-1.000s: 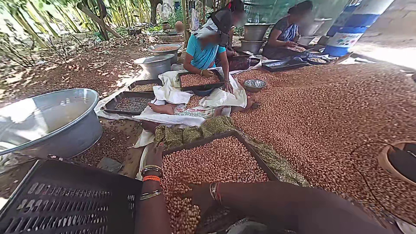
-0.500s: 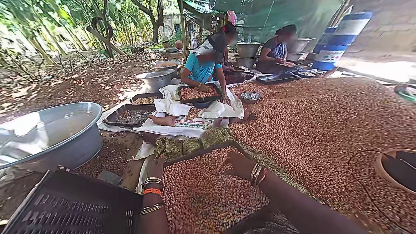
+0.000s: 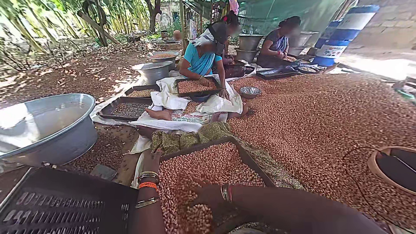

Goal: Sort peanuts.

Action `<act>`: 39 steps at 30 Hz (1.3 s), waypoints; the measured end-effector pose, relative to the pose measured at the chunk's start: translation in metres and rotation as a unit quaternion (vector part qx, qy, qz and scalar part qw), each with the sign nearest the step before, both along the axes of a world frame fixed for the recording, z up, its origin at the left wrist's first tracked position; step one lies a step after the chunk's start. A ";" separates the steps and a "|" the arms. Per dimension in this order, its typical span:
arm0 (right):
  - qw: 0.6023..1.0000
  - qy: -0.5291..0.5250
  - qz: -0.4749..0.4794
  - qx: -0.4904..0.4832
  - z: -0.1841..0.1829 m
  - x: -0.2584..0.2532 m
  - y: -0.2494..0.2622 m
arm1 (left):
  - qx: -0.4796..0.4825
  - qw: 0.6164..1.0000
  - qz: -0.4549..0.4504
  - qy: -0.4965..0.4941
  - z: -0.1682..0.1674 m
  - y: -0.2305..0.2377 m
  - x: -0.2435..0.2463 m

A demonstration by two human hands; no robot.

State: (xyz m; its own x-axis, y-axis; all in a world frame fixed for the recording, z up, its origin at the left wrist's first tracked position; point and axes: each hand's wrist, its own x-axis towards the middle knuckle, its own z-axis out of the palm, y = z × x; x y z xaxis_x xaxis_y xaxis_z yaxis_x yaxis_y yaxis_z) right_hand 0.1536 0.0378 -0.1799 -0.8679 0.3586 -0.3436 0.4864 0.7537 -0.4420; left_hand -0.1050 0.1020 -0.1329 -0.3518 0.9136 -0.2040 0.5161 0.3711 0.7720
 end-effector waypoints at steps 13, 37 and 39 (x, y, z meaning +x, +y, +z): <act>0.974 -0.101 -0.192 0.066 0.005 0.074 0.060 | -0.012 1.000 -0.004 0.010 0.000 -0.008 0.006; 0.986 -0.023 -0.150 0.071 -0.001 0.001 0.051 | 0.000 1.000 0.003 0.031 0.001 -0.007 0.003; 0.972 -0.062 -0.221 0.058 0.008 0.033 0.048 | 0.011 1.000 -0.004 0.025 0.001 -0.010 0.005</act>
State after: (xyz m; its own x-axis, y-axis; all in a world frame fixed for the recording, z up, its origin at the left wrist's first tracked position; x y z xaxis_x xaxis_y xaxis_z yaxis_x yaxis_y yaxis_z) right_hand 0.1870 0.0859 -0.1716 -0.5745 0.7295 -0.3712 0.8182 0.5004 -0.2830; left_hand -0.0999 0.0920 -0.1316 -0.3531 0.9206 -0.1670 0.5573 0.3503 0.7528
